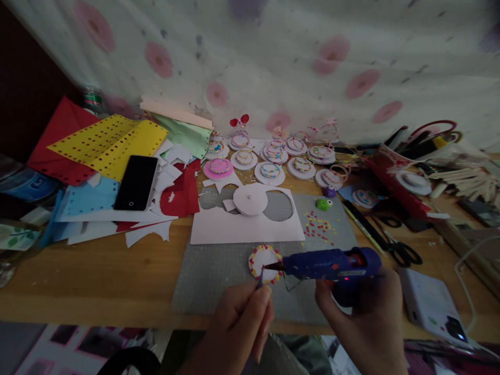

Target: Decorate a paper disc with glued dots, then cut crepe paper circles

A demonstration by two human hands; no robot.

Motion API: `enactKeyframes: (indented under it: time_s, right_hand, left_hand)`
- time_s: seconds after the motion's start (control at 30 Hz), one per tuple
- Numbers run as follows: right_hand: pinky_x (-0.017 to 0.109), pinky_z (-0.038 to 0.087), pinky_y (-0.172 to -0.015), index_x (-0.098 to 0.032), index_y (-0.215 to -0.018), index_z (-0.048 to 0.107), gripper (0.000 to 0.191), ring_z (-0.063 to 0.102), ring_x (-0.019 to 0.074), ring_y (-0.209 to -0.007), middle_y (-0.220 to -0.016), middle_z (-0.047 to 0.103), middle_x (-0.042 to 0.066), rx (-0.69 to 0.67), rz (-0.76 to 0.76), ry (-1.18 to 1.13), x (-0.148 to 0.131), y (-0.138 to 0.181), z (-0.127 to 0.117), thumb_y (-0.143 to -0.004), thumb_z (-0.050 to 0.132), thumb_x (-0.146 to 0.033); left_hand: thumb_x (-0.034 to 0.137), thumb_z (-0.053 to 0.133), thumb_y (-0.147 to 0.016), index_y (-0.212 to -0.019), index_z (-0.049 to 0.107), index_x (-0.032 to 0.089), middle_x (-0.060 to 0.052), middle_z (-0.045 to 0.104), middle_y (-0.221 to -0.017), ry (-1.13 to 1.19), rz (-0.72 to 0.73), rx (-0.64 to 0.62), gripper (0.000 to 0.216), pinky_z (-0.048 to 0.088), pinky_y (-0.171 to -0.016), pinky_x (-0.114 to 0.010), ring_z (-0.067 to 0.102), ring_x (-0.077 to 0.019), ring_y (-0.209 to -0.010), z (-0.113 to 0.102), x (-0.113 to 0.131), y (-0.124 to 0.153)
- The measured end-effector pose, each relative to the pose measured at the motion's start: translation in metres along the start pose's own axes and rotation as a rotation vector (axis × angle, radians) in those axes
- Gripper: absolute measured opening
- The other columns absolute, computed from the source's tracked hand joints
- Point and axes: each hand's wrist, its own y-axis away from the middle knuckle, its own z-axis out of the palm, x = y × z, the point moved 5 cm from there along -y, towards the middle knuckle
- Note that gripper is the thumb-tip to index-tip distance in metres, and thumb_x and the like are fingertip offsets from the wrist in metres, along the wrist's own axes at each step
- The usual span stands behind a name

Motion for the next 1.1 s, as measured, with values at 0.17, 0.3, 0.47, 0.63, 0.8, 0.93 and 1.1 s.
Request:
enactKeyframes:
  time_s: [0.17,0.3,0.47,0.63,0.8,0.93,1.1]
  right_hand:
    - [0.021,0.036,-0.04,-0.022,-0.09,0.046,0.042,0.045,0.0102,-0.05,-0.07,0.051,-0.004,0.008,0.013,0.007,0.003,-0.001,-0.001,-0.067,0.078,-0.033]
    - [0.022,0.04,-0.043,-0.022,-0.092,0.046,0.043,0.049,0.0121,-0.053,-0.072,0.054,-0.002,0.02,0.022,0.014,0.005,0.0,-0.001,-0.066,0.078,-0.034]
    - [0.022,0.039,-0.042,-0.022,-0.087,0.046,0.041,0.05,0.0124,-0.054,-0.071,0.054,-0.001,0.018,0.013,0.024,0.001,-0.003,-0.002,-0.065,0.078,-0.035]
    - [0.023,0.042,-0.042,-0.022,-0.084,0.045,0.038,0.052,0.0132,-0.052,-0.069,0.054,-0.001,-0.012,-0.008,0.038,-0.006,-0.007,0.0,-0.065,0.076,-0.032]
    - [0.023,0.043,-0.041,-0.022,-0.086,0.044,0.037,0.051,0.0127,-0.052,-0.071,0.052,-0.001,0.027,-0.006,0.046,-0.005,-0.005,0.0,-0.065,0.073,-0.033]
    - [0.022,0.041,-0.039,-0.022,-0.084,0.045,0.036,0.05,0.0117,-0.051,-0.071,0.052,-0.001,-0.009,-0.005,0.042,0.0,-0.005,-0.001,-0.065,0.075,-0.029]
    - [0.023,0.046,-0.046,-0.022,-0.094,0.045,0.041,0.055,0.014,-0.059,-0.077,0.054,-0.001,-0.017,0.0,0.015,0.006,-0.001,-0.003,-0.068,0.076,-0.028]
  left_hand:
    - [0.071,0.042,-0.085,-0.054,0.039,0.023,0.008,0.032,-0.04,-0.011,0.013,-0.009,0.057,0.025,-0.042,-0.023,0.026,-0.0076,-0.036,0.0,-0.001,-0.001]
    - [0.072,0.042,-0.084,-0.054,0.039,0.023,0.008,0.032,-0.04,-0.001,0.005,-0.007,0.058,0.026,-0.042,-0.023,0.026,-0.0076,-0.037,0.0,-0.001,-0.002]
    - [0.075,0.043,-0.081,-0.053,0.039,0.023,0.008,0.032,-0.039,0.004,0.003,-0.004,0.059,0.024,-0.041,-0.023,0.026,-0.0075,-0.036,0.0,0.002,-0.001]
    - [0.078,0.043,-0.078,-0.052,0.038,0.023,0.008,0.031,-0.039,-0.005,-0.01,0.006,0.061,0.024,-0.04,-0.023,0.026,-0.0074,-0.035,0.0,0.002,-0.001]
    - [0.076,0.043,-0.081,-0.053,0.039,0.023,0.008,0.032,-0.039,-0.007,-0.008,0.003,0.059,0.025,-0.042,-0.023,0.026,-0.0075,-0.036,-0.001,0.0,-0.001]
    - [0.074,0.043,-0.082,-0.053,0.039,0.023,0.008,0.032,-0.039,-0.012,-0.016,0.004,0.058,0.025,-0.042,-0.024,0.027,-0.0083,-0.037,-0.002,0.001,-0.001]
    - [0.075,0.043,-0.081,-0.053,0.039,0.024,0.008,0.031,-0.038,-0.001,-0.022,0.005,0.058,0.026,-0.042,-0.025,0.026,-0.0088,-0.037,-0.001,0.002,0.0]
